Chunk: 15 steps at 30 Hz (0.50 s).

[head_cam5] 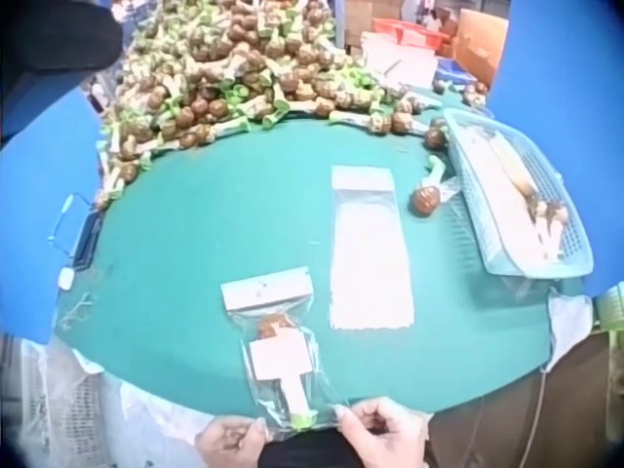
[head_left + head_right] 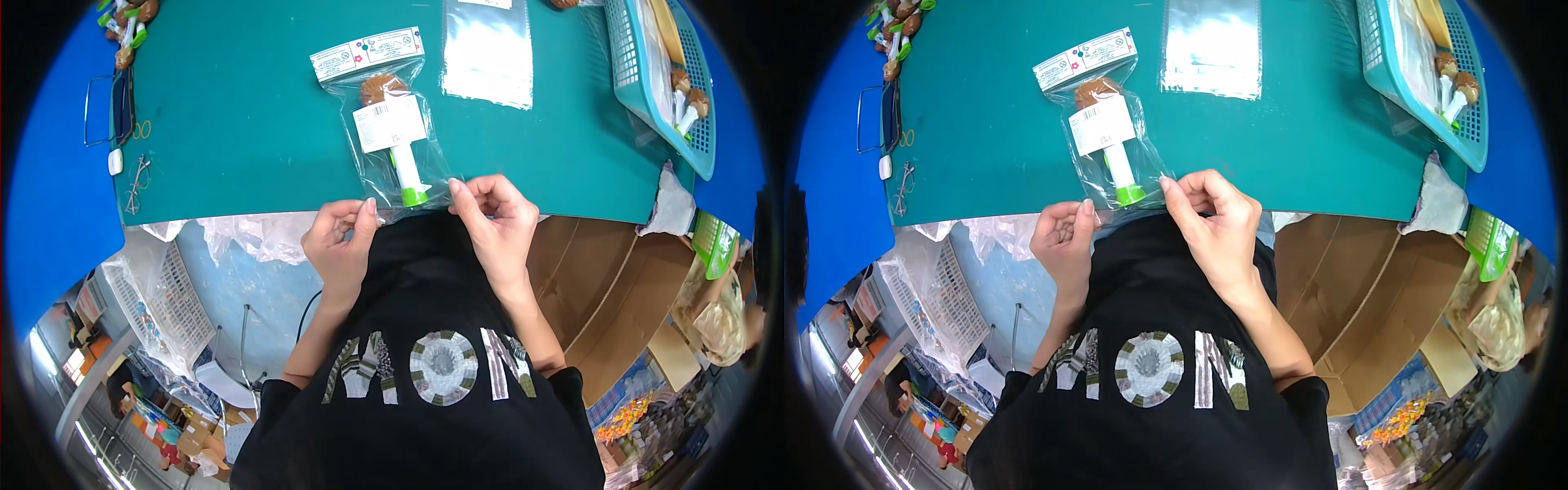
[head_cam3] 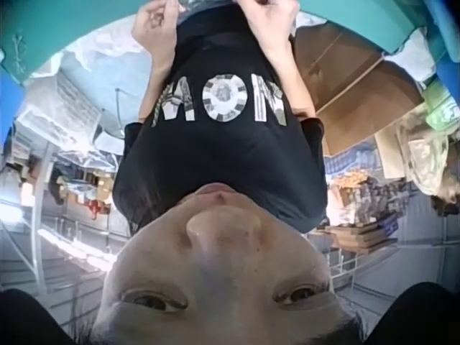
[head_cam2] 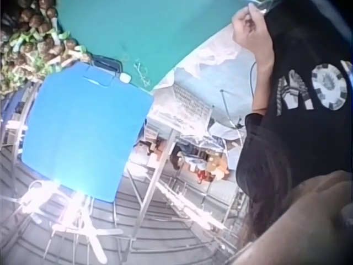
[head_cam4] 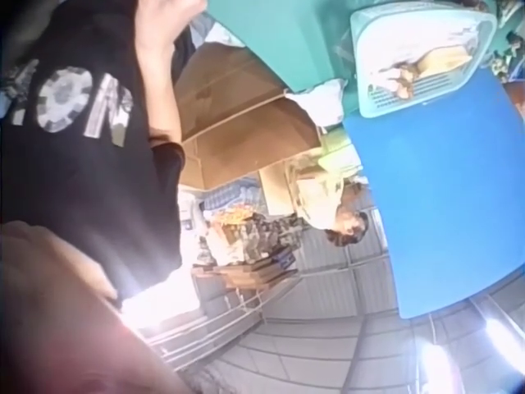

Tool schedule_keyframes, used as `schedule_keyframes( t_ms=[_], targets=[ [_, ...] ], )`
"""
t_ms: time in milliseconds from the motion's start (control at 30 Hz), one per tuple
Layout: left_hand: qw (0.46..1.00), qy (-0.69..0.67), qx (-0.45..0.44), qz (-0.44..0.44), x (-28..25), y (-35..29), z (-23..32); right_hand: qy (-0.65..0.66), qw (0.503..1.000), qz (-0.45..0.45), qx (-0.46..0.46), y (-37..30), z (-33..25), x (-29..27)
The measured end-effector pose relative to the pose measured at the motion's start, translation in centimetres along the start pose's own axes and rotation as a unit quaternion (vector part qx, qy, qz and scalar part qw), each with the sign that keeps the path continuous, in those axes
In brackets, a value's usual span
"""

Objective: Packaging small toy figures into plastic bags and attaching labels.

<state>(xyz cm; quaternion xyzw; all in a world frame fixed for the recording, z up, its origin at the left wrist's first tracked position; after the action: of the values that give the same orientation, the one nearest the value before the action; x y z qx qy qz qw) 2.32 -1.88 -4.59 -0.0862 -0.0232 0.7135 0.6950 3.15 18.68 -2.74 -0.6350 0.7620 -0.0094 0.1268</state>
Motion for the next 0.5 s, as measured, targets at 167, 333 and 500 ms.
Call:
schedule_keyframes(
  t_ms=[167, 333, 500],
  targets=[
    [0.999, 0.047, -0.001, -0.011, 0.5, 0.6, 0.7, -0.043, 0.999, -0.004, -0.011, 0.6, -0.6, 0.2],
    [0.992, 0.113, -0.015, -0.057, 1.7, 1.5, 1.8, -0.151, 0.986, -0.022, -0.061, 1.5, -1.5, 0.8],
    [0.981, 0.179, 0.068, 0.002, -0.6, 0.7, 2.0, -0.181, 0.975, 0.046, -0.122, 0.4, -1.9, -1.0]
  ],
)
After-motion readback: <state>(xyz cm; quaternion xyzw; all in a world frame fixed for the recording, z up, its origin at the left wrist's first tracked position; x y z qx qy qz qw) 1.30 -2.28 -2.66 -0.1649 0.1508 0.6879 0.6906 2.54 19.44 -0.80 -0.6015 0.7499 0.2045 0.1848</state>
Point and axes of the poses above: each hand's wrist, its own y-axis towards the middle knuckle, its own x-axis out of the palm, z = x × y, the point moved 7 cm from there along y, towards the middle knuckle, and after that the axes turned 9 degrees about -z, right-handed, at the moved point
